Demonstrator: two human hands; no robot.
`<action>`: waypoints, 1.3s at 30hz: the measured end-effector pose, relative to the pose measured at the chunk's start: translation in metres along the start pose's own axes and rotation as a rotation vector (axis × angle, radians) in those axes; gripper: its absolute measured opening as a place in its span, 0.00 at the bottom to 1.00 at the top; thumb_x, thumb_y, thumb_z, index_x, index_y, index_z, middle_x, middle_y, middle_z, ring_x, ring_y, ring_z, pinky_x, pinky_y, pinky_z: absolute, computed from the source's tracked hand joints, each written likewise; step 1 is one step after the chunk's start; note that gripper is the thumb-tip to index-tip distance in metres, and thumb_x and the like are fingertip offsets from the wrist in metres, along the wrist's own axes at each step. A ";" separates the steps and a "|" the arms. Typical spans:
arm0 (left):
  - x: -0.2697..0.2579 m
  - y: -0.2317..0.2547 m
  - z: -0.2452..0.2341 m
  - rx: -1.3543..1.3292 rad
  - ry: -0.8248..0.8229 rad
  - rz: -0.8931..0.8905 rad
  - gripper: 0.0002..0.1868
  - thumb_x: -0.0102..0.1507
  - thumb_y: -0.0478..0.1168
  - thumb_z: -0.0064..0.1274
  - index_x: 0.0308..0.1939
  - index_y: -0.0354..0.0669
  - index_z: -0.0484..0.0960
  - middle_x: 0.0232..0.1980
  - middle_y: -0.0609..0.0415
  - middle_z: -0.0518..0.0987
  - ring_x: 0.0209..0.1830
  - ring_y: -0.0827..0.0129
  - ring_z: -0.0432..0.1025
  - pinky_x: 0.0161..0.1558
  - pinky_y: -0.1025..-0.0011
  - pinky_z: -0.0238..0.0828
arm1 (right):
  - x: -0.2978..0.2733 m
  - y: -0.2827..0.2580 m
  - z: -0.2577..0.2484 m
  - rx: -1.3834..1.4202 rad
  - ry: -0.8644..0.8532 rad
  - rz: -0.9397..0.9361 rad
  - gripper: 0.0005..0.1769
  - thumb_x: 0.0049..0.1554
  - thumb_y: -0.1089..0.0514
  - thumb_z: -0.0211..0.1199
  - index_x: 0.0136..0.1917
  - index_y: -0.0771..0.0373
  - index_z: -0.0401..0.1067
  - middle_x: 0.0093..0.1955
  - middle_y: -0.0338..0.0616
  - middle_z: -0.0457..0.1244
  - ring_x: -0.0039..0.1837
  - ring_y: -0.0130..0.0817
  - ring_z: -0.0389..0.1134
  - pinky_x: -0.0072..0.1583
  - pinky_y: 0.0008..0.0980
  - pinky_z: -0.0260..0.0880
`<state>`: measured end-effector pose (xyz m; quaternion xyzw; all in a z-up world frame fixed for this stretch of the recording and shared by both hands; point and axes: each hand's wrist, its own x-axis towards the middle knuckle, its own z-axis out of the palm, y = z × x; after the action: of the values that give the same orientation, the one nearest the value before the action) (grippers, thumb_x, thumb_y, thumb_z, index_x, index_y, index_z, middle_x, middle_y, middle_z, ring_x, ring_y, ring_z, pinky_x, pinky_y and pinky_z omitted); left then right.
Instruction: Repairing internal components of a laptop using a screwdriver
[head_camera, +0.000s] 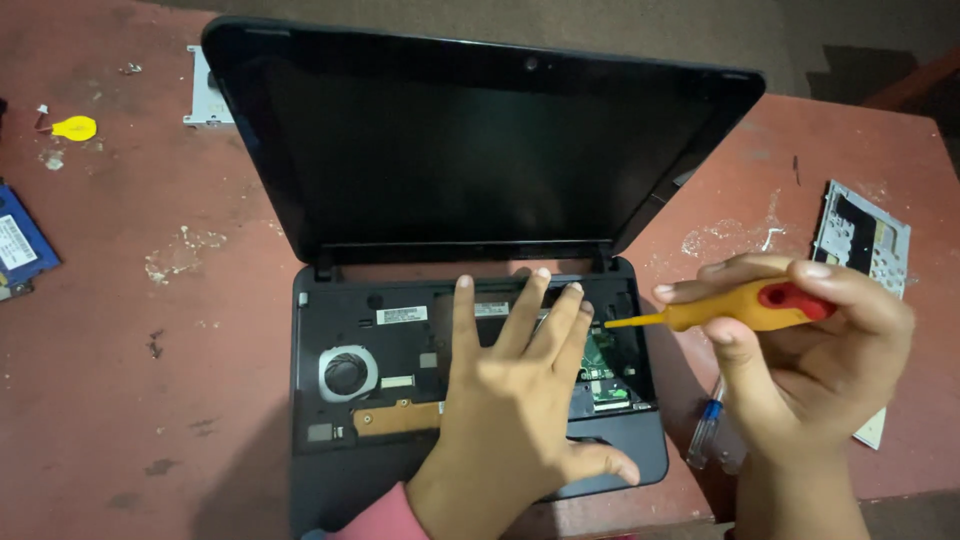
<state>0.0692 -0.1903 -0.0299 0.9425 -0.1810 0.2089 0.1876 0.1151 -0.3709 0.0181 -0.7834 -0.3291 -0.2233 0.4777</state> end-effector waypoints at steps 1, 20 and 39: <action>0.000 0.000 0.000 -0.007 0.005 -0.002 0.66 0.34 0.86 0.48 0.59 0.37 0.77 0.65 0.52 0.71 0.72 0.53 0.56 0.66 0.28 0.39 | 0.002 -0.001 0.001 -0.009 -0.014 -0.029 0.24 0.60 0.70 0.53 0.64 0.60 0.47 0.55 0.66 0.58 0.51 0.52 0.71 0.56 0.49 0.83; 0.000 0.001 -0.001 -0.067 0.017 -0.029 0.67 0.30 0.84 0.56 0.59 0.36 0.74 0.63 0.54 0.73 0.71 0.56 0.59 0.64 0.27 0.38 | 0.086 -0.030 -0.024 -0.319 -0.679 -0.084 0.07 0.54 0.56 0.59 0.47 0.54 0.72 0.45 0.37 0.67 0.45 0.28 0.70 0.46 0.25 0.68; 0.005 0.003 0.001 0.050 -0.148 -0.056 0.68 0.31 0.90 0.48 0.59 0.44 0.74 0.67 0.60 0.68 0.73 0.60 0.53 0.64 0.29 0.41 | 0.085 0.004 -0.029 -0.124 -0.601 -0.105 0.18 0.46 0.60 0.64 0.49 0.71 0.69 0.46 0.51 0.70 0.52 0.41 0.75 0.54 0.31 0.79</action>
<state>0.0719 -0.1950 -0.0278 0.9645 -0.1629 0.1377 0.1559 0.1751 -0.3727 0.0850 -0.8238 -0.4814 -0.0257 0.2983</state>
